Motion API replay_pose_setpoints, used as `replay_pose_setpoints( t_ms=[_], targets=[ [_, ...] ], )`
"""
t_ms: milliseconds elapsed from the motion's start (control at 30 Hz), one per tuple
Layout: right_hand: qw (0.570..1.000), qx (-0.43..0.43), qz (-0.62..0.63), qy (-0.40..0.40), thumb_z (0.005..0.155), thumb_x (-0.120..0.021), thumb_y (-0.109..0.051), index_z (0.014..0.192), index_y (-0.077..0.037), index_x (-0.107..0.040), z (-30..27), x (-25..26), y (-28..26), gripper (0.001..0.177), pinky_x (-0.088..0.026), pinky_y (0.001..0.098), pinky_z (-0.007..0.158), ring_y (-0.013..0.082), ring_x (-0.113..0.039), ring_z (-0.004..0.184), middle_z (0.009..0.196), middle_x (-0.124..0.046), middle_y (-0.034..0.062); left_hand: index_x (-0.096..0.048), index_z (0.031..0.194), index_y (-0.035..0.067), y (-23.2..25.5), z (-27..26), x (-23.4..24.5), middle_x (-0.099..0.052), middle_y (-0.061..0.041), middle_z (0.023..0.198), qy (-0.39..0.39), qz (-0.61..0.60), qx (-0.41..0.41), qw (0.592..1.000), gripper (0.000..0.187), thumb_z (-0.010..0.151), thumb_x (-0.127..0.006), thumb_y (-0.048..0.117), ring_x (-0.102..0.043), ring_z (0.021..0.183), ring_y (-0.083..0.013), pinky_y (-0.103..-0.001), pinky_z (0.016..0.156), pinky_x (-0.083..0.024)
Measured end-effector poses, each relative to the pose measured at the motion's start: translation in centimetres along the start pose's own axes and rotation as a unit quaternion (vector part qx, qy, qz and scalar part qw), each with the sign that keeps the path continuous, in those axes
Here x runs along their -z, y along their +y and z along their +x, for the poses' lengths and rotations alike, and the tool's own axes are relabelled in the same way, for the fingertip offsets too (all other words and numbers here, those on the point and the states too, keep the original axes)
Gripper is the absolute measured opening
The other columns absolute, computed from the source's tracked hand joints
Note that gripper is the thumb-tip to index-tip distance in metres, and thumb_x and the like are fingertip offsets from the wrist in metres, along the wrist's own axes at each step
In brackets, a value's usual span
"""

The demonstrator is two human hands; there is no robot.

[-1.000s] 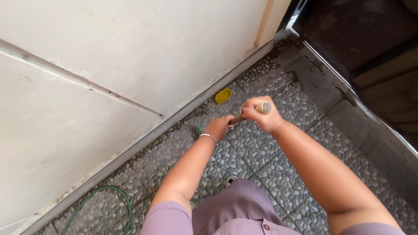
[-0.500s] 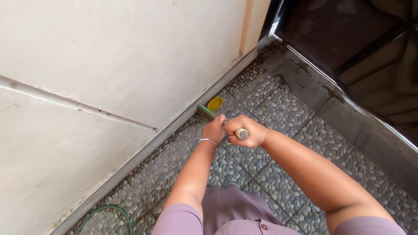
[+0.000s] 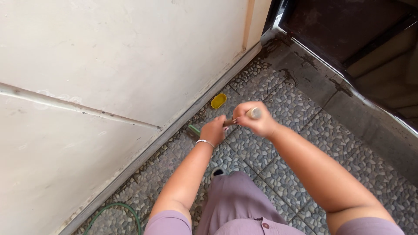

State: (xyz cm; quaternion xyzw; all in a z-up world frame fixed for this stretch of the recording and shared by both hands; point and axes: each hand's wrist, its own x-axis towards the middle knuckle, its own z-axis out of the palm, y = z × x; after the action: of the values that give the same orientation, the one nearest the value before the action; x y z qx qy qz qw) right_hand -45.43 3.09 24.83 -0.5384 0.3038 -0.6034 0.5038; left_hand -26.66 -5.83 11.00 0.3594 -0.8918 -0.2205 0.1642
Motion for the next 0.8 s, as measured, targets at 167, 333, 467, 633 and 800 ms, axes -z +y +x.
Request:
replay_pose_setpoints(
  t_ms=[167,333,467,633,800],
  targets=[
    [0.969,-0.045,-0.237,-0.061,0.080,-0.064,-0.004,0.066,-0.006,-0.050,1.0,0.2,3.3,0.020,-0.044,0.0321,0.058,0.0130,-0.050,0.062,0.066,-0.054,0.0013,-0.052,0.107,0.016,-5.1,0.8,-3.6,-0.066,-0.012,0.117,-0.060,-0.015,0.056,0.996,0.019,0.092,-0.058,0.007,-0.067,0.092,-0.0439,-0.055,0.075,-0.052],
    [0.985,-0.061,-0.158,0.042,0.084,-0.061,-0.002,0.068,-0.005,-0.051,4.5,2.6,0.3,0.019,-0.047,0.0306,0.063,0.0120,-0.054,0.068,0.072,-0.059,0.0012,-0.052,0.108,0.016,-2.4,6.6,-0.4,-0.067,-0.013,0.116,-0.093,-0.014,0.023,0.995,0.016,0.095,-0.056,0.008,-0.067,0.098,-0.0433,-0.053,0.080,-0.052],
    [0.981,-0.031,-0.117,0.151,0.095,-0.062,-0.013,0.072,-0.006,-0.053,6.9,5.4,-5.9,0.026,-0.053,0.0326,0.078,0.0123,-0.056,0.067,0.070,-0.059,0.0034,-0.053,0.109,0.014,2.2,11.1,2.5,-0.068,-0.012,0.114,-0.118,-0.053,-0.020,0.991,0.022,0.092,-0.067,0.017,-0.065,0.100,-0.0425,-0.054,0.079,-0.049],
    [0.984,-0.001,-0.117,0.133,0.103,-0.060,-0.027,0.072,-0.008,-0.051,7.5,7.7,-11.5,0.038,-0.045,0.0318,0.065,0.0121,-0.050,0.065,0.067,-0.054,0.0019,-0.062,0.114,0.017,7.7,16.4,3.8,-0.070,-0.009,0.115,-0.071,-0.161,-0.111,0.978,0.027,0.088,-0.069,0.014,-0.066,0.101,-0.0401,-0.049,0.081,-0.053],
    [0.964,-0.017,-0.256,0.075,0.093,-0.065,-0.023,0.072,-0.005,-0.054,9.2,9.5,-11.1,0.030,-0.043,0.0333,0.058,0.0147,-0.051,0.064,0.067,-0.055,0.0027,-0.062,0.123,0.018,8.5,22.7,-0.7,-0.070,-0.010,0.116,-0.067,-0.174,-0.117,0.976,0.036,0.088,-0.068,0.015,-0.067,0.101,-0.0380,-0.047,0.082,-0.054]
  ],
)
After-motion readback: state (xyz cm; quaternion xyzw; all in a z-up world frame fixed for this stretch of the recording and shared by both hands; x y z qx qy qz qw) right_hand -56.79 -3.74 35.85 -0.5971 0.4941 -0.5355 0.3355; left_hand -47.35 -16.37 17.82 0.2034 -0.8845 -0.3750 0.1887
